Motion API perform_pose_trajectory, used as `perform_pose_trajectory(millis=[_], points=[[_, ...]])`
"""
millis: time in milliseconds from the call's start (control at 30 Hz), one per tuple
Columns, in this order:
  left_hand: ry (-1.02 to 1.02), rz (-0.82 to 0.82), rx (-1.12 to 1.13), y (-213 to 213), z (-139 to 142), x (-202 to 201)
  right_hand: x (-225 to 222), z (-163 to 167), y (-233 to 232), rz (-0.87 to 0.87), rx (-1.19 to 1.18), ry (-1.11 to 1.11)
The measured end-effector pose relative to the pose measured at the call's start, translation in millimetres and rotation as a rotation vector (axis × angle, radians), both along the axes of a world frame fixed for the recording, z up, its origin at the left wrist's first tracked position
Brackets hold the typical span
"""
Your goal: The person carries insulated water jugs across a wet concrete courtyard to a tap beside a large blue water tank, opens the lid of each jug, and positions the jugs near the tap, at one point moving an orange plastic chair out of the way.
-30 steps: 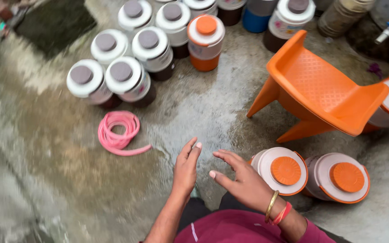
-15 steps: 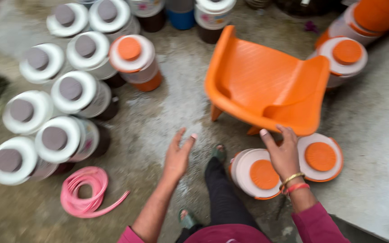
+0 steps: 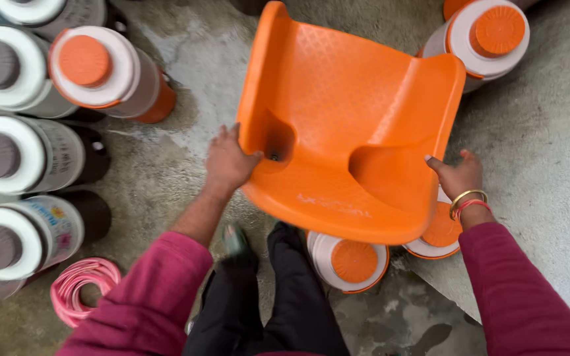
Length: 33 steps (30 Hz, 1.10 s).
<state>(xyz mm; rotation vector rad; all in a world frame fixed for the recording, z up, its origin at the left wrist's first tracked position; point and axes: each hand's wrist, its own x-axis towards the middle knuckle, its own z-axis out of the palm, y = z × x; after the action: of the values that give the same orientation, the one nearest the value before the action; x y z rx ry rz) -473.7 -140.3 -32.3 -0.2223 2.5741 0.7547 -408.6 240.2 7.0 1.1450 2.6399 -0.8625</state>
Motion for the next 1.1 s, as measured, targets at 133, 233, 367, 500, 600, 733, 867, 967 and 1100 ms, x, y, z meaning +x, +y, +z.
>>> perform_pose_trajectory(millis=[133, 233, 367, 500, 600, 733, 867, 967, 1100], points=[[-0.186, -0.003, -0.093, 5, -24, -37, -17, -21, 16, -0.056, -0.067, -0.09], [-0.13, 0.007, -0.034, 3, -45, -52, -25, -38, 22, -0.057, -0.103, -0.099], [-0.262, 0.076, 0.092, 9, -70, -76, -40, -55, 26, -0.177, -0.191, -0.118], [-0.312, 0.088, 0.027, 11, -91, -87, -49, -64, 23, -0.19, -0.233, -0.155], [-0.305, 0.139, 0.06, 8, -108, -95, -58, -72, 17, -0.258, -0.297, -0.228], [-0.127, 0.147, 0.108, 4, -127, -99, -68, -92, 11, -0.292, -0.201, -0.303], [0.015, 0.229, 0.178, -3, -136, -100, -71, -108, 8, -0.28, -0.07, -0.236], [-0.05, 0.284, 0.157, -30, -134, -106, -71, -115, -5, -0.316, -0.184, -0.122], [-0.057, 0.334, 0.156, -90, -125, -124, -87, -126, -44, -0.289, -0.181, -0.156]])
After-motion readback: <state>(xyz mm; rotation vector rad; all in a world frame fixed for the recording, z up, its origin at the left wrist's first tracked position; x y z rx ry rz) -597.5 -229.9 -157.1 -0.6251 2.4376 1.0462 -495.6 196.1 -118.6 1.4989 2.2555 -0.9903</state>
